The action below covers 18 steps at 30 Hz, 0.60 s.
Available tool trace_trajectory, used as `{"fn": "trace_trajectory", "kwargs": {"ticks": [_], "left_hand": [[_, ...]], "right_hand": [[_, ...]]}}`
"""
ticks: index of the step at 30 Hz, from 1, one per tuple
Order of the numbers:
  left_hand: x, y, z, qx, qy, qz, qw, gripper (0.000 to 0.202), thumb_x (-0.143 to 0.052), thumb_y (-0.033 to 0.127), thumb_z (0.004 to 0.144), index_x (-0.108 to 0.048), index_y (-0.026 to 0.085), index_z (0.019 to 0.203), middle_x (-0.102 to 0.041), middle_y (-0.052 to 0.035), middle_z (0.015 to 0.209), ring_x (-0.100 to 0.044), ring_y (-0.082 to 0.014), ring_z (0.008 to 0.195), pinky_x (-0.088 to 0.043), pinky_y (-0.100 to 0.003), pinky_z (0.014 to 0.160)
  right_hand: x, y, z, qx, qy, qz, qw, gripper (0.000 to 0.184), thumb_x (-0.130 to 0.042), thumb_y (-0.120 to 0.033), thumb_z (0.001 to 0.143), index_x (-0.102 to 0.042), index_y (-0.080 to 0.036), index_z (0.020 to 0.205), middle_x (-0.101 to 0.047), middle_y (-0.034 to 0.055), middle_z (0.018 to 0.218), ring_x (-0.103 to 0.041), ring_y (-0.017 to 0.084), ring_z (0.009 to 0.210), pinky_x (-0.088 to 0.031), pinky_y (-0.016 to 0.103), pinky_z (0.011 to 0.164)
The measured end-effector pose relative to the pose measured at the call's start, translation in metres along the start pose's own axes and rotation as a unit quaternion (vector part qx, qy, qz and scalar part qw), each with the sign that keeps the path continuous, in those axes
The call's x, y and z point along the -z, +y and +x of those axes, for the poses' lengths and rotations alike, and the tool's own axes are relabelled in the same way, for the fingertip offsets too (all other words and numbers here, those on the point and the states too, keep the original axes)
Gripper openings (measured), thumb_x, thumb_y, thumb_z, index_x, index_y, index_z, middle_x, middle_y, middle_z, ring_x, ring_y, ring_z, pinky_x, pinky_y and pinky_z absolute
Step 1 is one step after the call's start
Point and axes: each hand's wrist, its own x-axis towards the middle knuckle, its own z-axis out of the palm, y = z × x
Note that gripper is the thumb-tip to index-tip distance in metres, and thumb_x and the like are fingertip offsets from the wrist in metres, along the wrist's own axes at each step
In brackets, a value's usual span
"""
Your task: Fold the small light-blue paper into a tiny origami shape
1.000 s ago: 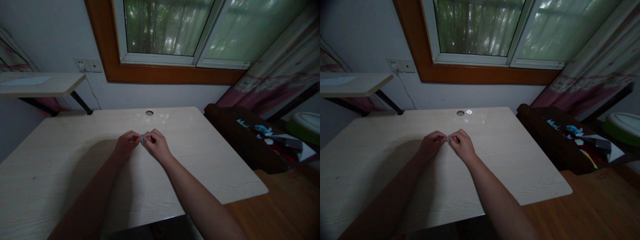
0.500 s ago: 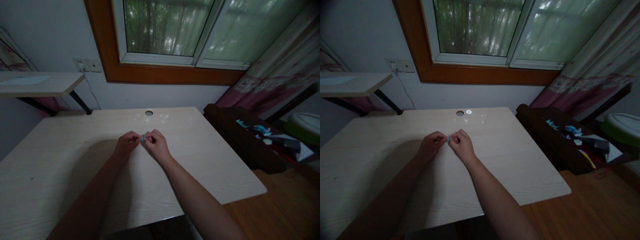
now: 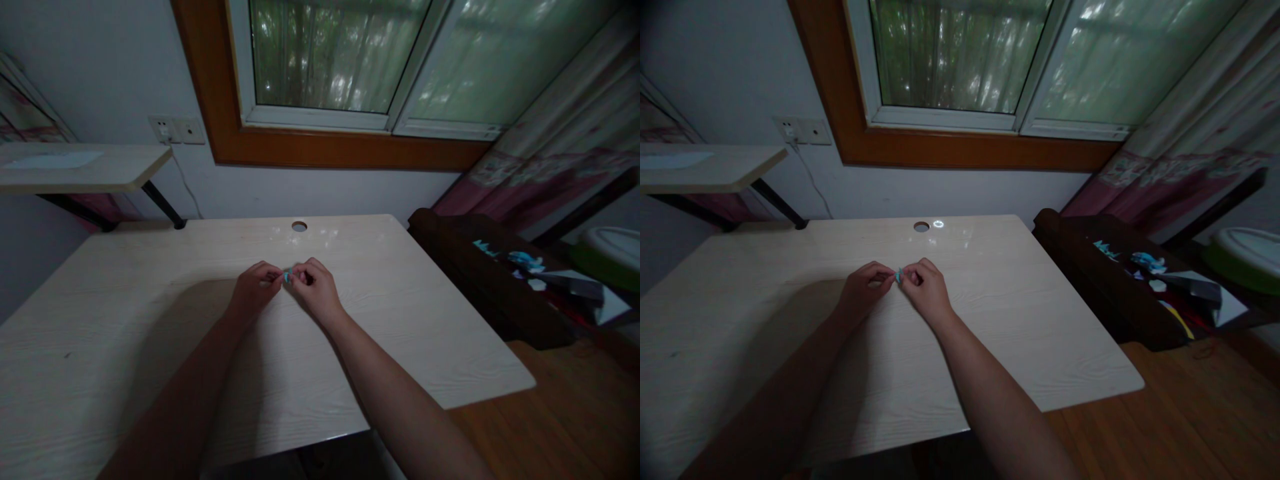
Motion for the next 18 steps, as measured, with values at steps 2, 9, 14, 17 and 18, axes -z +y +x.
{"fn": "trace_trajectory", "kwargs": {"ticks": [2, 9, 14, 17, 18], "left_hand": [[0.0002, -0.0005, 0.0000, -0.011, -0.004, 0.008, 1.000, 0.005, -0.063, 0.023, 0.085, -0.068, 0.020, 0.085, -0.068, -0.0024, 0.084, -0.066, -0.0150, 0.075, -0.053, -0.026, 0.074], [0.0012, -0.0034, 0.0006, -0.035, -0.017, 0.043, 0.998, 0.008, -0.061, 0.024, 0.087, -0.068, 0.021, 0.084, -0.068, -0.0015, 0.082, -0.065, -0.0155, 0.077, -0.050, -0.027, 0.075], [0.0018, -0.0047, 0.0004, -0.046, -0.016, 0.046, 0.998, 0.008, -0.062, 0.023, 0.087, -0.069, 0.021, 0.085, -0.069, -0.0018, 0.083, -0.065, -0.0162, 0.079, -0.049, -0.028, 0.076], [0.0016, -0.0043, 0.0000, -0.052, -0.010, 0.049, 0.997, 0.008, -0.062, 0.021, 0.086, -0.069, 0.021, 0.083, -0.069, -0.0016, 0.081, -0.064, -0.0163, 0.078, -0.049, -0.028, 0.076], [0.0014, -0.0041, -0.0002, -0.053, -0.009, 0.050, 0.997, 0.008, -0.062, 0.021, 0.086, -0.068, 0.021, 0.082, -0.069, -0.0016, 0.081, -0.064, -0.0164, 0.078, -0.049, -0.028, 0.076]], "right_hand": [[0.0002, 0.0002, -0.0004, 0.007, -0.006, -0.006, 1.000, 0.004, -0.068, -0.021, 0.082, -0.070, -0.020, 0.084, -0.051, -0.0006, 0.073, -0.051, 0.014, 0.065, -0.041, 0.026, 0.060], [-0.0005, 0.0020, -0.0014, 0.027, -0.019, -0.027, 0.999, 0.006, -0.067, -0.017, 0.081, -0.071, -0.020, 0.085, -0.051, -0.0010, 0.073, -0.052, 0.013, 0.066, -0.040, 0.026, 0.061], [0.0001, 0.0030, -0.0009, 0.037, -0.020, -0.024, 0.999, 0.007, -0.068, -0.017, 0.082, -0.071, -0.020, 0.086, -0.052, -0.0008, 0.073, -0.051, 0.013, 0.065, -0.040, 0.025, 0.060], [0.0006, 0.0022, -0.0012, 0.037, -0.022, -0.027, 0.999, 0.007, -0.068, -0.017, 0.082, -0.071, -0.021, 0.086, -0.052, -0.0008, 0.072, -0.052, 0.013, 0.066, -0.040, 0.026, 0.061], [0.0006, 0.0020, -0.0015, 0.038, -0.022, -0.028, 0.999, 0.007, -0.068, -0.016, 0.082, -0.071, -0.021, 0.085, -0.052, -0.0009, 0.072, -0.052, 0.013, 0.066, -0.040, 0.026, 0.061]]}}
